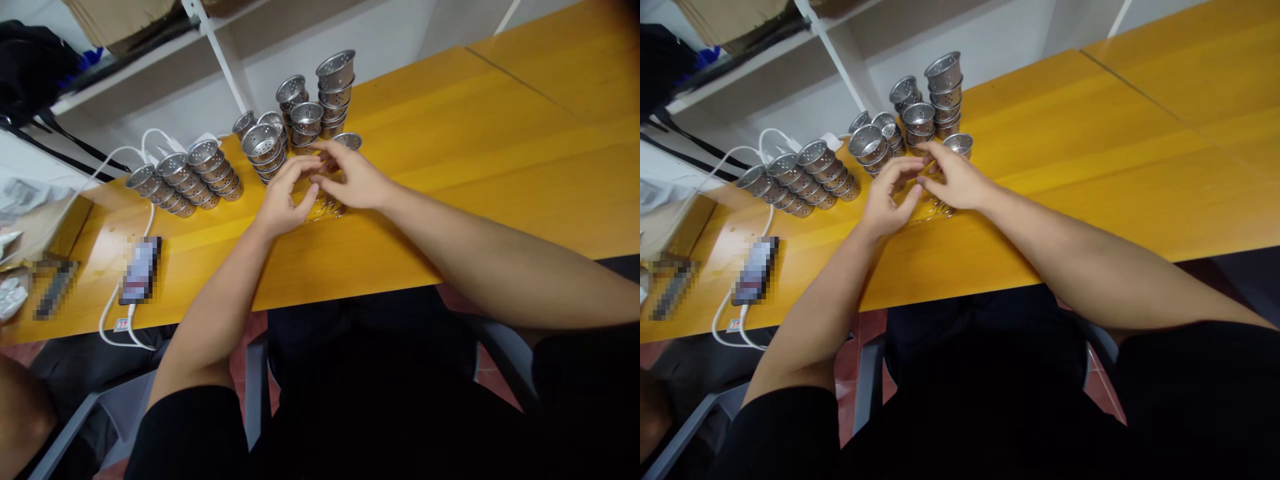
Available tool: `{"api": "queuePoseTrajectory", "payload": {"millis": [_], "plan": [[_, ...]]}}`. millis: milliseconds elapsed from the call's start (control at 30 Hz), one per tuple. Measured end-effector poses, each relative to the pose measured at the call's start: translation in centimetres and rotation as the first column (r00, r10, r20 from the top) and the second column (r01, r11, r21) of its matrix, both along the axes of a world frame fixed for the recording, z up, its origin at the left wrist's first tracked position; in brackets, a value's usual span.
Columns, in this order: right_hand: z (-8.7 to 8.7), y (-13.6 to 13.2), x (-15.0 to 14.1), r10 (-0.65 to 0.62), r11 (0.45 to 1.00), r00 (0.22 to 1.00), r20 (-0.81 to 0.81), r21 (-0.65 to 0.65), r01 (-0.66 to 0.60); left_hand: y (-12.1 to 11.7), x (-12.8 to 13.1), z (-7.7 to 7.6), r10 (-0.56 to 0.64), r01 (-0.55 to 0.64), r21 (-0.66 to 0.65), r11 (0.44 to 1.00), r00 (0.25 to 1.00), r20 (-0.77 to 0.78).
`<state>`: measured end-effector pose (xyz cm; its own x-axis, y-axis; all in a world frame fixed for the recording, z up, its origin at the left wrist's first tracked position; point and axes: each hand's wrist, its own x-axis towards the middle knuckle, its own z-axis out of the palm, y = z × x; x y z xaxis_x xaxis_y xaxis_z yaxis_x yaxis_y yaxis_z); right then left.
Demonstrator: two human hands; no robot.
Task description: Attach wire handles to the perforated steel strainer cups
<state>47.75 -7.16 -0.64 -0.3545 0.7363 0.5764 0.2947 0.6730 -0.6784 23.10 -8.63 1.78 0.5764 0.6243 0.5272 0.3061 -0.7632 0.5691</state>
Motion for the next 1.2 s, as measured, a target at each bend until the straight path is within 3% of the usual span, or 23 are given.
{"api": "queuePoseTrajectory", "payload": {"millis": [133, 233, 400, 600, 867, 1200], "plan": [[-0.4, 0.6, 0.3, -0.048, 0.999, 0.999, -0.026, -0.012, 0.047, 3.1, -0.5, -4.1, 0.026, -0.027, -0.202, 0.979, 1.0, -0.01], [-0.7, 0.8, 0.3, -0.048, 0.999, 0.998, -0.029, -0.008, 0.048, 4.4, -1.1, -5.4, 0.078, -0.066, -0.31, 0.948, 0.997, 0.027], [-1.0, 0.9, 0.2, -0.034, 0.999, 0.999, -0.029, -0.02, 0.033, 4.9, -1.6, -5.5, 0.133, -0.094, -0.357, 0.929, 0.988, 0.085], [-1.0, 0.9, 0.3, -0.036, 0.999, 0.999, -0.023, -0.019, 0.035, 6.2, -2.3, -6.1, 0.138, -0.107, -0.304, 0.947, 0.987, 0.083], [-1.1, 1.0, 0.5, -0.038, 0.999, 0.999, -0.019, -0.023, 0.037, 7.4, -2.6, -7.5, 0.275, -0.235, -0.267, 0.934, 0.954, 0.121], [-1.3, 1.3, 0.6, -0.035, 0.999, 0.999, -0.011, -0.027, 0.035, 7.1, -2.5, -6.7, 0.326, -0.271, -0.281, 0.921, 0.929, 0.175]]}}
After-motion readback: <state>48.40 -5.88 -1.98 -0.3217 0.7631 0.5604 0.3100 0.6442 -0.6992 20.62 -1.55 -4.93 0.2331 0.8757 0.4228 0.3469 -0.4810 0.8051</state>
